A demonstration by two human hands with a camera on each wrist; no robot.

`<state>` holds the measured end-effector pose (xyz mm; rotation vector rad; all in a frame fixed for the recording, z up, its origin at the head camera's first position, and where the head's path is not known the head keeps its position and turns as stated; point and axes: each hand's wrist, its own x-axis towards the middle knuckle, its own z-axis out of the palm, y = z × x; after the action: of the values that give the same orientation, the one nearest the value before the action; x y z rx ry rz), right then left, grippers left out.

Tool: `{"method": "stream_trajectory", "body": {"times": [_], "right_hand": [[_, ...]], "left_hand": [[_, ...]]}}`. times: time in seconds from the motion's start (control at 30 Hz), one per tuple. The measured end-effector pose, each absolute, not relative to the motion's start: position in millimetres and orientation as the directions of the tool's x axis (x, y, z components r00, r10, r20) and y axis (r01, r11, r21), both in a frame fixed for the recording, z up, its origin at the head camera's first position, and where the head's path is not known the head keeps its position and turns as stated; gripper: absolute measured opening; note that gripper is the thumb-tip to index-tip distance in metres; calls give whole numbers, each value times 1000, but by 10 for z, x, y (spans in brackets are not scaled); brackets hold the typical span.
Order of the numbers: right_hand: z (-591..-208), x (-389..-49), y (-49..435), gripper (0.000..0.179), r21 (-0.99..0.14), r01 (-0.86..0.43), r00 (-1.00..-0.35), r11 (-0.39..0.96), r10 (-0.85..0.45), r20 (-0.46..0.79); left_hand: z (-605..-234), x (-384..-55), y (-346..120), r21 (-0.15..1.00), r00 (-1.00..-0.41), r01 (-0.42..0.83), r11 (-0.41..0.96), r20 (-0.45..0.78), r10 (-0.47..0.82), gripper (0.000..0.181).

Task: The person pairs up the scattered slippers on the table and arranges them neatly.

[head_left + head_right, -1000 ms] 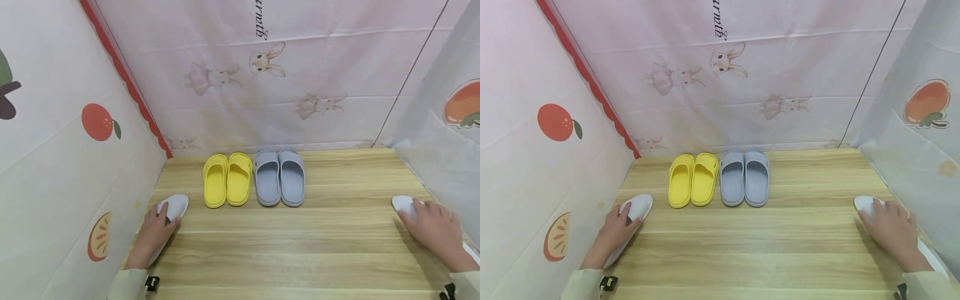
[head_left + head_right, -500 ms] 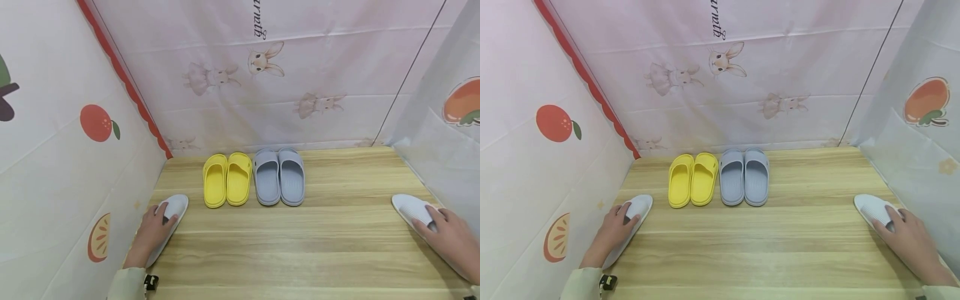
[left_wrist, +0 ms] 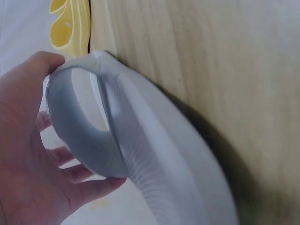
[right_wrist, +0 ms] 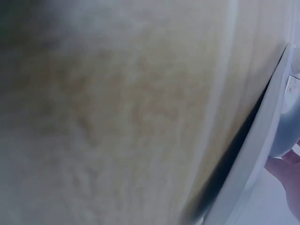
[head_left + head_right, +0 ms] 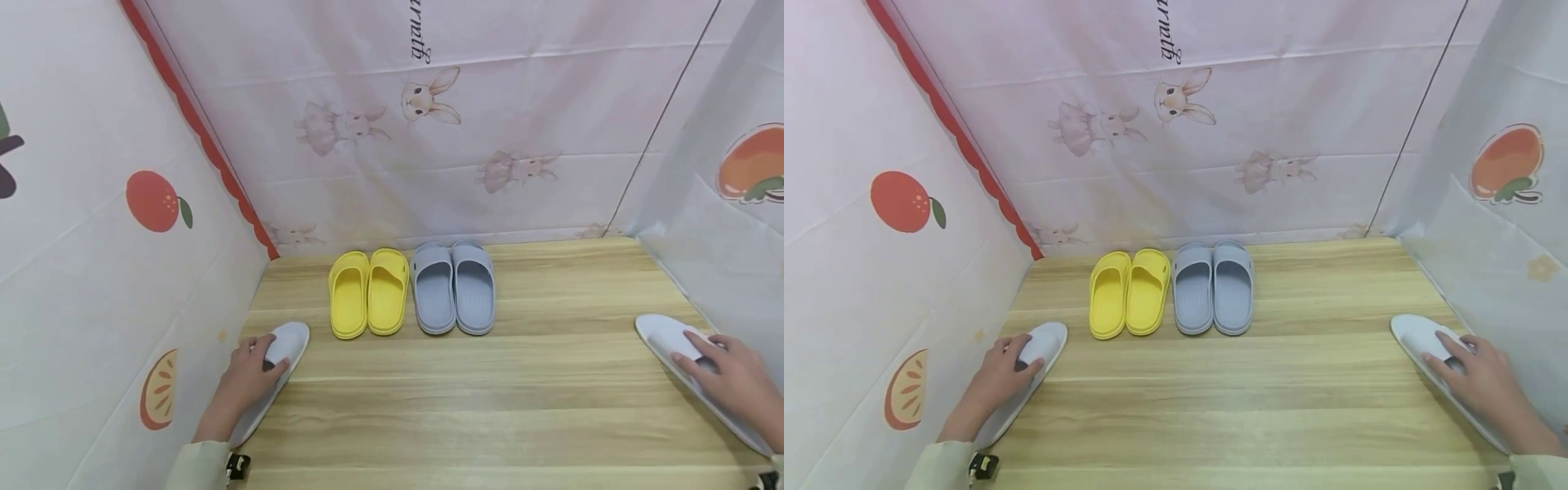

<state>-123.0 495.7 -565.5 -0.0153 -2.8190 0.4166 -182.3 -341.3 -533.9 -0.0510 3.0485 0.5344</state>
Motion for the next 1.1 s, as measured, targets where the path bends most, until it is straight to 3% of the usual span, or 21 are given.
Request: {"method": "stream_trajectory", "body": {"times": [0.27,0.53,0.9,1.1], "right_hand": [[-5604,-1224,4976,74,-263,-5,-973,965,55,223],[-5609,-1222,4950,74,-213,-71,-982,974,-31,184],[-5549,-1204,4823,72,-320,-76,-982,945,-14,190],[-5532,-1217,4741,73,-302,-81,-987,950,-34,157]], "left_hand": [[-5308,-1674,-3321,304,-997,33,952,-50,50,82],[-5296,-1520,-3274,308,-994,99,946,-4,106,76],[-5217,-1429,-3144,331,-989,94,939,-74,125,71],[-5208,-1417,-3007,339,-977,179,924,-51,209,68]]}}
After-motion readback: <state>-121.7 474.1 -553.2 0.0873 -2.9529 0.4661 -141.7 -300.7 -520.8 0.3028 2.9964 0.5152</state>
